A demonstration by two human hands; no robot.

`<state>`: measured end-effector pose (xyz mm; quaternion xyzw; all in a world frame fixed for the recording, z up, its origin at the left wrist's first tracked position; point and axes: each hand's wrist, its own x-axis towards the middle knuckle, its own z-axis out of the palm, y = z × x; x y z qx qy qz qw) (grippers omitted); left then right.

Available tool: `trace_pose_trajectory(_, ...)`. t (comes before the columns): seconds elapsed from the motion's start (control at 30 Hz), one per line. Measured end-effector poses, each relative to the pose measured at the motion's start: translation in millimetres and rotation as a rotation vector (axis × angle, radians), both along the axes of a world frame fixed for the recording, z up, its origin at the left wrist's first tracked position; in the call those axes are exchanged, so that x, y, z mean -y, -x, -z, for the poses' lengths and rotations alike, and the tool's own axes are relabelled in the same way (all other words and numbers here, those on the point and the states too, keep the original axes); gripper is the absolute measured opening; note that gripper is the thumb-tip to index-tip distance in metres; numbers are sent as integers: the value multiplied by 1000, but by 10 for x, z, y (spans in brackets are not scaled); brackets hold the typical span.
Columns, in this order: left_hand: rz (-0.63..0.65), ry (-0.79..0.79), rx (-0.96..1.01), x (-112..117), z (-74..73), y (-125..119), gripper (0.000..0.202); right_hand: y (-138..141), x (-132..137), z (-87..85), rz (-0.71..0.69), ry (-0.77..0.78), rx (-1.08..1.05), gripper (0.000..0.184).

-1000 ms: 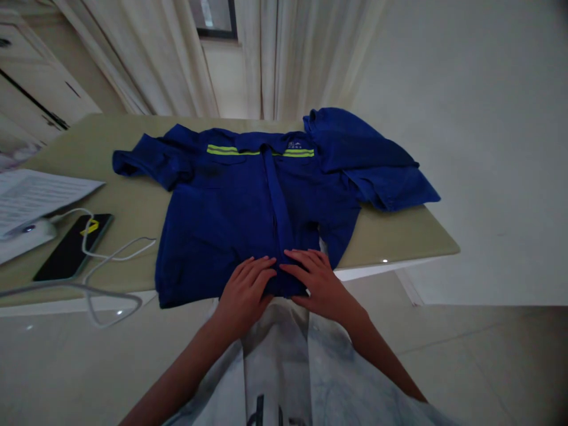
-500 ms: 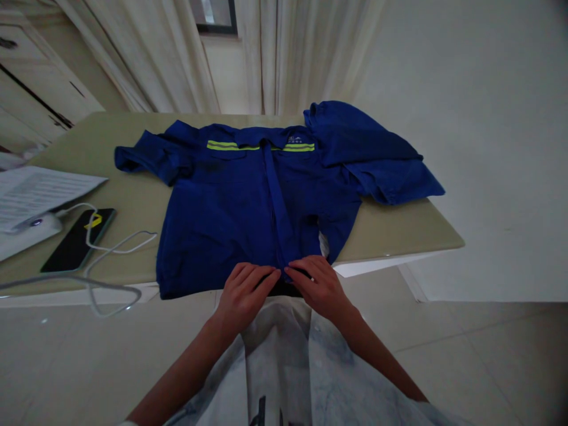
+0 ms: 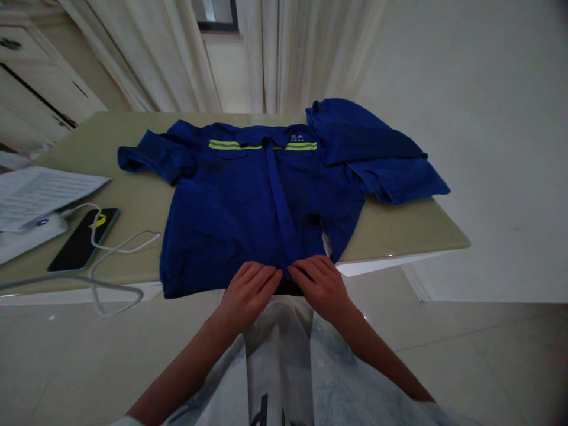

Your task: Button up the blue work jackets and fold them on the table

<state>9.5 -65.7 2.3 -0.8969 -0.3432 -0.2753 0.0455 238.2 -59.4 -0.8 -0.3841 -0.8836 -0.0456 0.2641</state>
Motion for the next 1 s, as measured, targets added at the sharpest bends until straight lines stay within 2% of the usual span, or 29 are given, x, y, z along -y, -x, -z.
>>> trace_pose_trajectory(0.27, -15, -70, -64, 34, -2, 5, 26, 130, 94, -164, 97, 47, 176, 23)
trace_pose_trajectory(0.43, -59, -51, -29, 47, 44, 34, 25, 124, 19, -191, 54, 95, 221, 18)
trace_pose_trajectory(0.6, -73, 11, 50, 26, 36, 18, 18, 71, -43, -140, 27, 191, 87, 16)
trace_pose_trajectory(0.7, -125, 52, 124, 3, 4, -13, 13, 47, -34, -110, 21, 246, 2, 16)
trace_pose_trajectory(0.9, -88, 122, 136, -6, 33, -54, 23, 18, -2, -80, 19, 341, -135, 15)
trace_pose_trajectory(1.0, -95, 142, 159, -21, 48, -82, 20, 5, 4, -82, 30, 387, -238, 13)
